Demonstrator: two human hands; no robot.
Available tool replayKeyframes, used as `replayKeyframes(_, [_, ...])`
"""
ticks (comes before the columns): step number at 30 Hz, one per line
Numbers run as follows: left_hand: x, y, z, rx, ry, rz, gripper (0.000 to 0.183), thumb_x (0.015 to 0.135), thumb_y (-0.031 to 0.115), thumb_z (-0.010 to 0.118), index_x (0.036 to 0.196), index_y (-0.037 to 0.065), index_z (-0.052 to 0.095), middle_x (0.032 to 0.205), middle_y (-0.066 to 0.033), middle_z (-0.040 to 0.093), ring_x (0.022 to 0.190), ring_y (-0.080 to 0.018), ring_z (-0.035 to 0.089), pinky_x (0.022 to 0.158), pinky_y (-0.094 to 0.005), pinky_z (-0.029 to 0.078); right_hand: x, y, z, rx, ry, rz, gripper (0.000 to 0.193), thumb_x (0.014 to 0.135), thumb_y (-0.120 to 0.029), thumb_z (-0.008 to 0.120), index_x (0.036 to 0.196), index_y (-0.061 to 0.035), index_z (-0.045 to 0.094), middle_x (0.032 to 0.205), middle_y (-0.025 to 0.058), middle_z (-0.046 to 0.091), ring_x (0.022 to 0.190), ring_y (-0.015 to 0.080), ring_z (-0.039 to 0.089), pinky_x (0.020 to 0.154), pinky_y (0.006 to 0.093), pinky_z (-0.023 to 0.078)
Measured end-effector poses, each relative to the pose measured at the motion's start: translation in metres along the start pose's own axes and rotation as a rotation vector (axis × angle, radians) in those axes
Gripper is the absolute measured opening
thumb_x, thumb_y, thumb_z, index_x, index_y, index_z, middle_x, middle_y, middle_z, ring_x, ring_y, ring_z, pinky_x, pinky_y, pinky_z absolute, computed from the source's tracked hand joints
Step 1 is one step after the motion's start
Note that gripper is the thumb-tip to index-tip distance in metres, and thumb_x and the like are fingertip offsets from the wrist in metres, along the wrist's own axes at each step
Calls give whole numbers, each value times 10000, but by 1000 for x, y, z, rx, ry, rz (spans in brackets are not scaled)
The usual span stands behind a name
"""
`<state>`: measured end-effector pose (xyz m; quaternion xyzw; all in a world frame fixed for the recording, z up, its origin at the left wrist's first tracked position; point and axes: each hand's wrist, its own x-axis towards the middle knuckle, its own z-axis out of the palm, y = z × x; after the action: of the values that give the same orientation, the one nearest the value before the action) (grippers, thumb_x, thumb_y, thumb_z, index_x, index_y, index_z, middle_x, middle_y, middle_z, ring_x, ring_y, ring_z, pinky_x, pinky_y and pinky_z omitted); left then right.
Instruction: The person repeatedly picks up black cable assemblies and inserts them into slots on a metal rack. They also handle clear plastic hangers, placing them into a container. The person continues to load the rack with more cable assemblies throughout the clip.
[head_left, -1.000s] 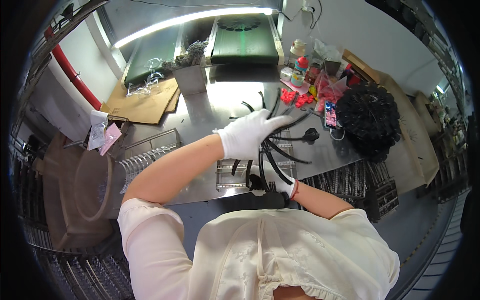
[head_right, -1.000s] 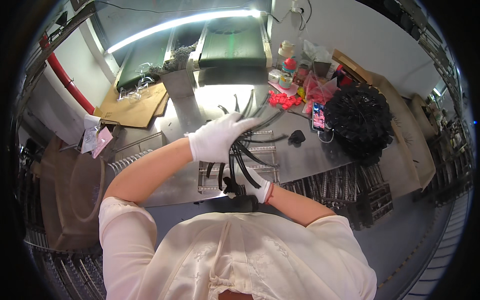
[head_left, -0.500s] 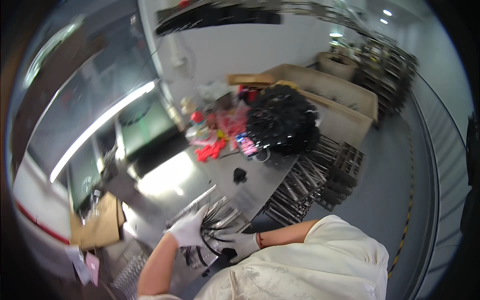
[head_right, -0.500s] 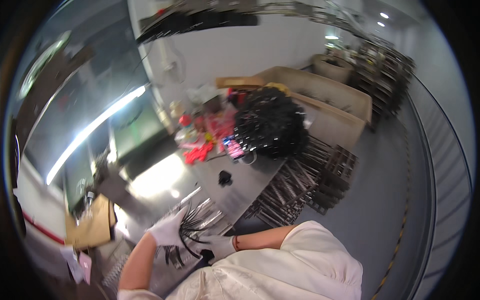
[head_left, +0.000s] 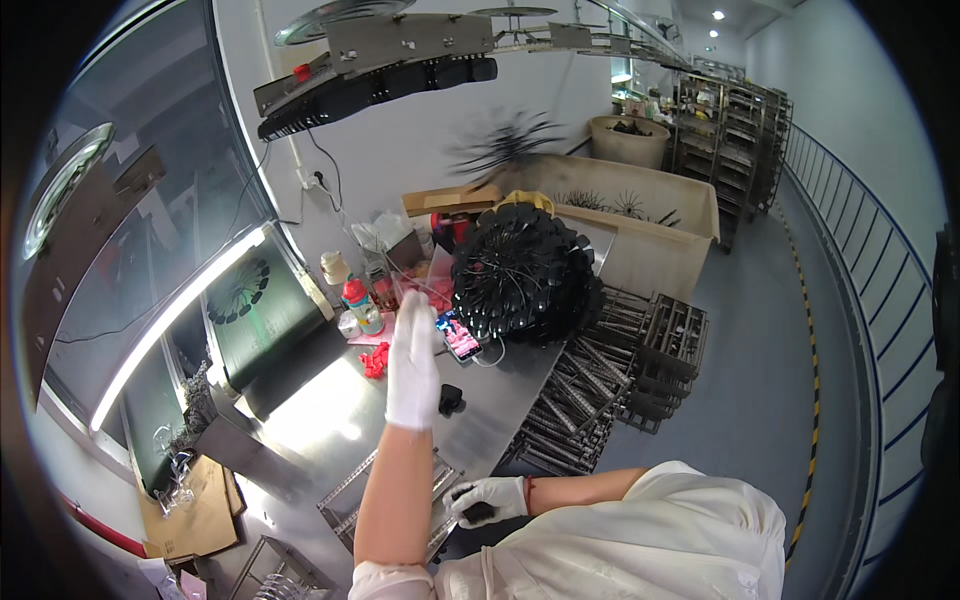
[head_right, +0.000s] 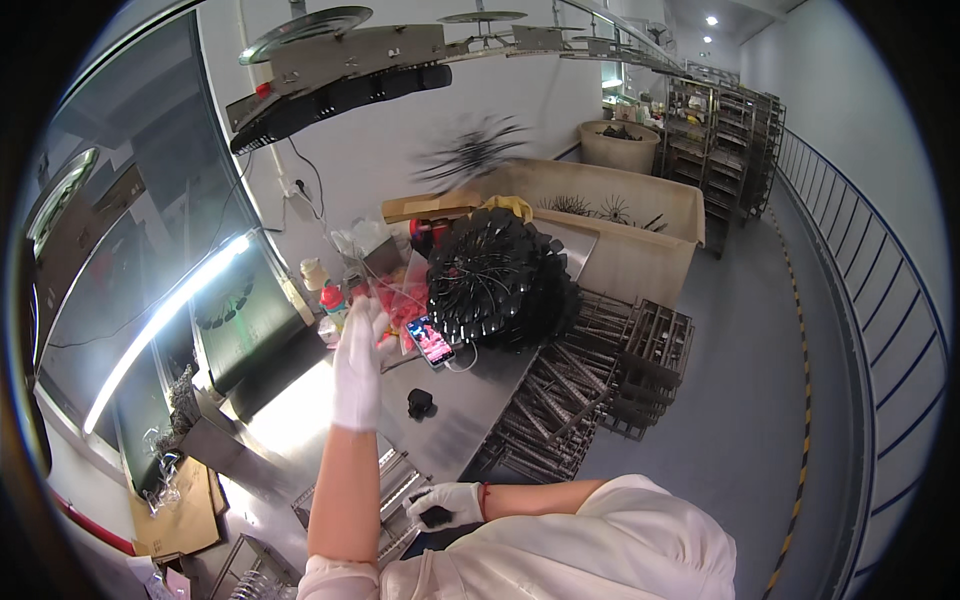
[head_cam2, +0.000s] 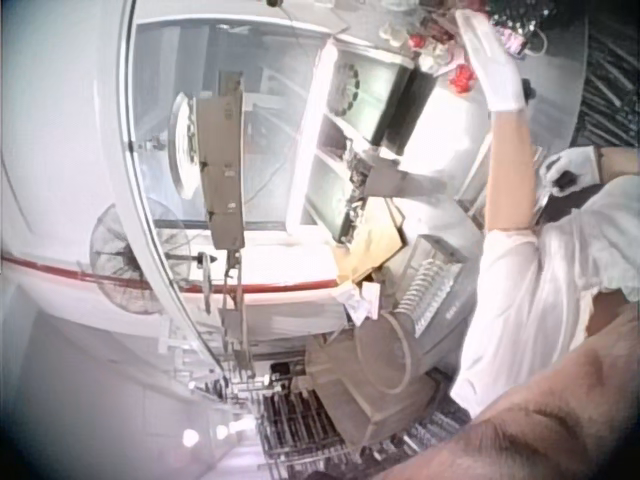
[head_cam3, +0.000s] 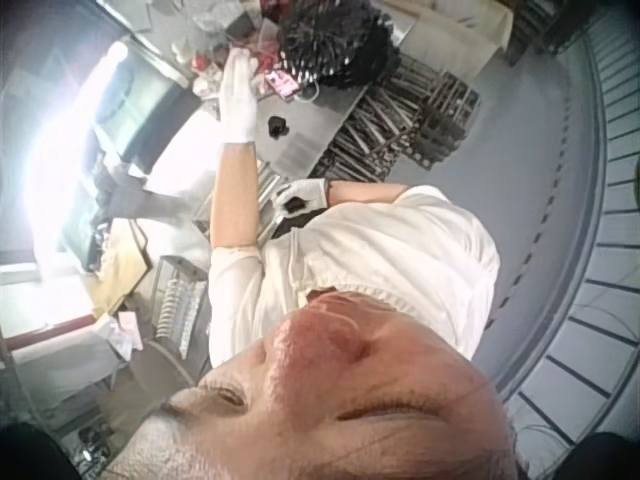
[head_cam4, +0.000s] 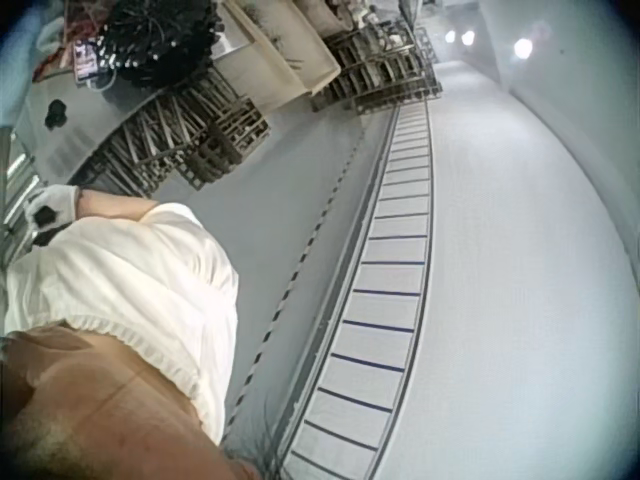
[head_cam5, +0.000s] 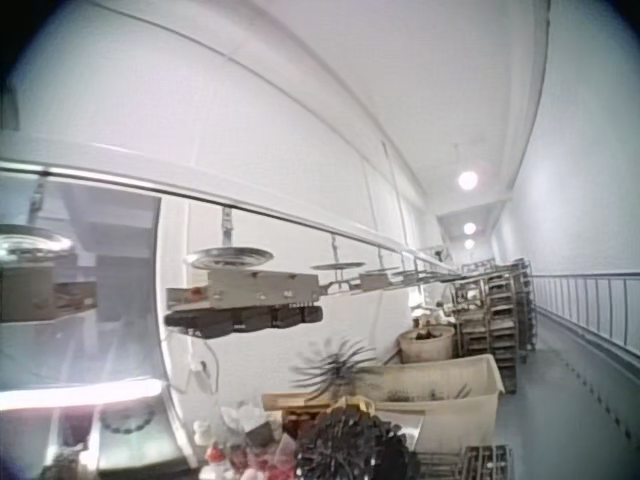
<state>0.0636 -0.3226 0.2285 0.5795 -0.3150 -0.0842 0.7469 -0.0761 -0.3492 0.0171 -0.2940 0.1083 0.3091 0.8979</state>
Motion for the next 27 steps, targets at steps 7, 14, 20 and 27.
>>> replayKeyframes(7, [-152, -61, -110, 300, -36, -853, 739, 1084, 578, 333, 849, -30, 682, 717, -196, 695, 586, -272, 654, 583, -379, 534, 18, -24, -21, -841, 153, -816, 274, 979, -350, 667, 961, -77, 656, 892, 49, 628, 833, 209, 620, 749, 354, 512])
replayKeyframes(14, [-313, -114, -145, 271, -320, -565, 398, 981, 339, 582, 1260, 64, 652, 1174, -121, 696, 1030, -255, 686, 833, -384, 560, 46, 3, 37, -1770, -627, -934, 482, 713, -398, 800, 1058, -88, 671, 1191, 148, 629, 1092, 342, 619, 890, 473, 526])
replayKeyframes(20, [-367, -180, -139, -963, 127, -902, 461, 1000, 295, 641, 1299, -51, 578, 1170, -212, 686, 916, -286, 724, 643, -328, 579, 110, 31, 23, -1566, -618, -413, 421, 863, -286, 743, 1230, -83, 710, 1143, 127, 731, 1081, 288, 685, 969, 375, 538])
replayKeyframes(27, [-344, -145, -110, -671, 398, -822, 314, 966, 331, 707, 1070, 42, 643, 640, 28, 473, 491, -85, 421, 464, -235, 308, 101, 3, 38, -1325, -669, -57, 617, 879, -177, 772, 1449, -95, 550, 1233, 117, 694, 996, 192, 677, 928, 341, 543])
